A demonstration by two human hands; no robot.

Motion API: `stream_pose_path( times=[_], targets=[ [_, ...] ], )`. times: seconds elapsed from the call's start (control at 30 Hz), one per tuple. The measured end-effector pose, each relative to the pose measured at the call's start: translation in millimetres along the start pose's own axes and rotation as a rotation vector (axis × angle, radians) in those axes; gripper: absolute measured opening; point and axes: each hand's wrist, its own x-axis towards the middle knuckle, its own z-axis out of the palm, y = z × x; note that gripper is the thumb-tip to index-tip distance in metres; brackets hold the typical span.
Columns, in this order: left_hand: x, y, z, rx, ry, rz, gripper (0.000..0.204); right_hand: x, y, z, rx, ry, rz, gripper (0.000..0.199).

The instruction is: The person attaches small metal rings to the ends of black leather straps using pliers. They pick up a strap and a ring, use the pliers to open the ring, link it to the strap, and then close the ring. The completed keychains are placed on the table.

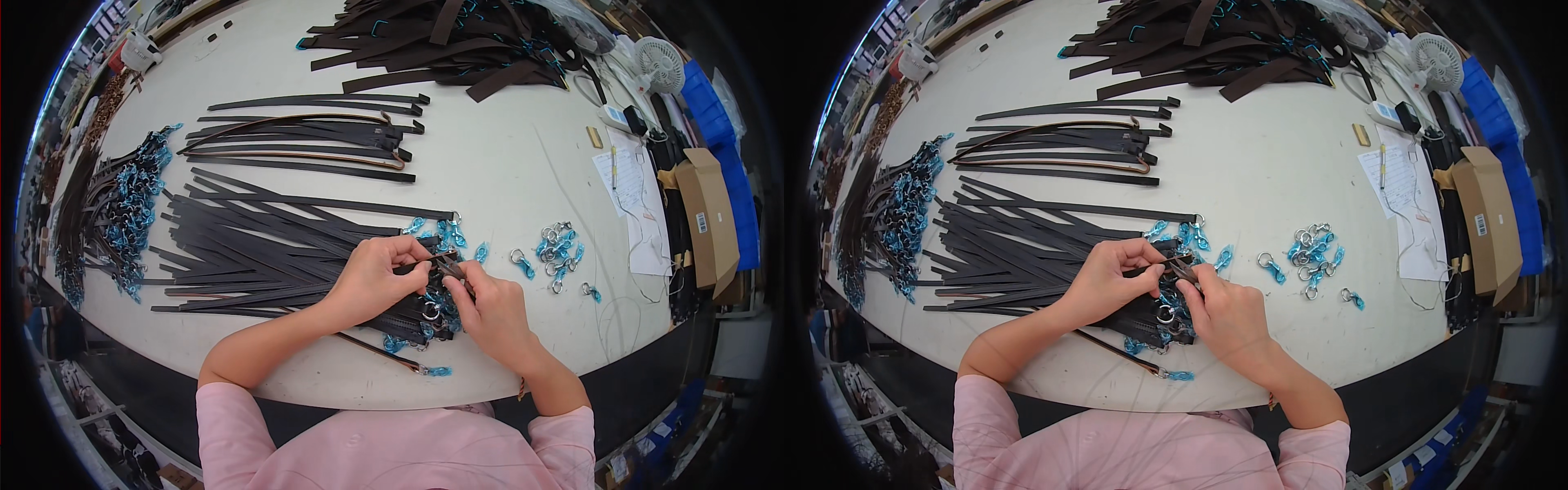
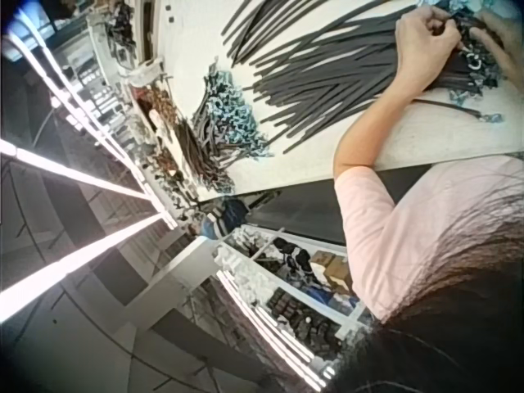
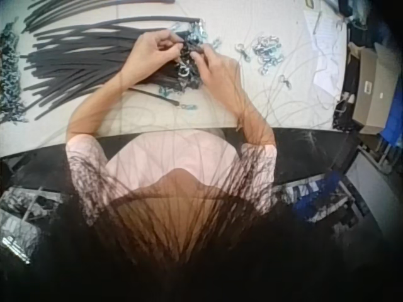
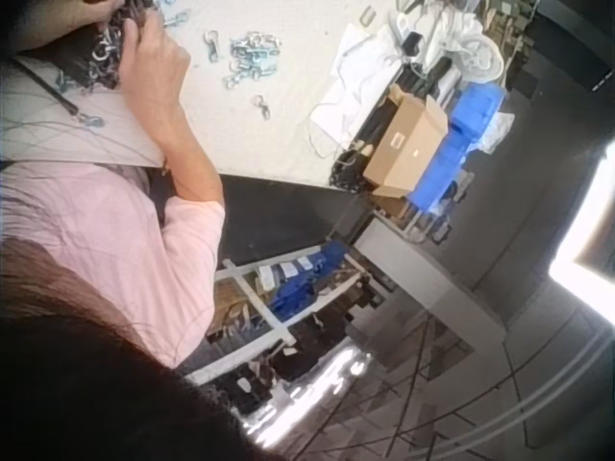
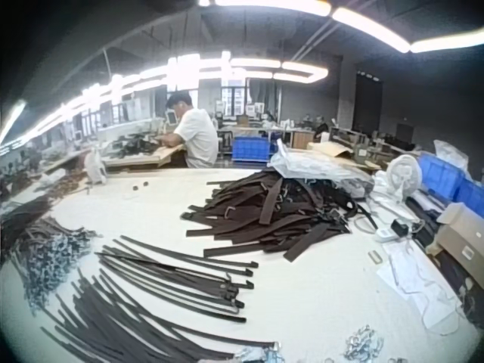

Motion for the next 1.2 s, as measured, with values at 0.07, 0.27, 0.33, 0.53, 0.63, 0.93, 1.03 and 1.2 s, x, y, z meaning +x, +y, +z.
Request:
stream_pose_path(
  times=[0.07, 0.27, 0.33, 0.53, 0.63, 0.93, 1.03, 1.2],
  targets=[
    [0, 2, 0, 0.01, 0.004, 0.018, 0.014, 0, 0, -1, -0.005, -0.006, 0.004, 0.013],
    [0, 0, 1, 0.022, 0.007, 0.025, 0.013, 0, 0, -1, -0.053, -0.008, -0.004, 0.015],
    [1, -4, 2, 0.032, 0.019, 0.058, 0.013, -1, -1, 1, -0.093, 0.016, -0.012, 0.014],
    [-1, -5, 5, 0.065, 0.041, 0.065, 0.013, -4, -1, 6, -0.156, 0.048, -0.04, 0.014],
    [0, -9, 4, 0.033, 0.055, 0.088, 0.017, 2, 3, 1, 0.053, -0.064, 0.054, 0.016],
    [-1, -2, 2, 0.025, 0.019, 0.045, 0.016, -2, 11, 15, -0.145, 0.044, -0.08, 0.02],
    [-1, 0, 1, 0.029, 0.003, 0.031, 0.016, 1, 15, 11, -0.028, -0.013, -0.051, 0.021],
    [3, -9, 2, 0.002, 0.032, 0.082, 0.019, 1, 8, 8, -0.109, 0.03, -0.062, 0.021]
  ],
)
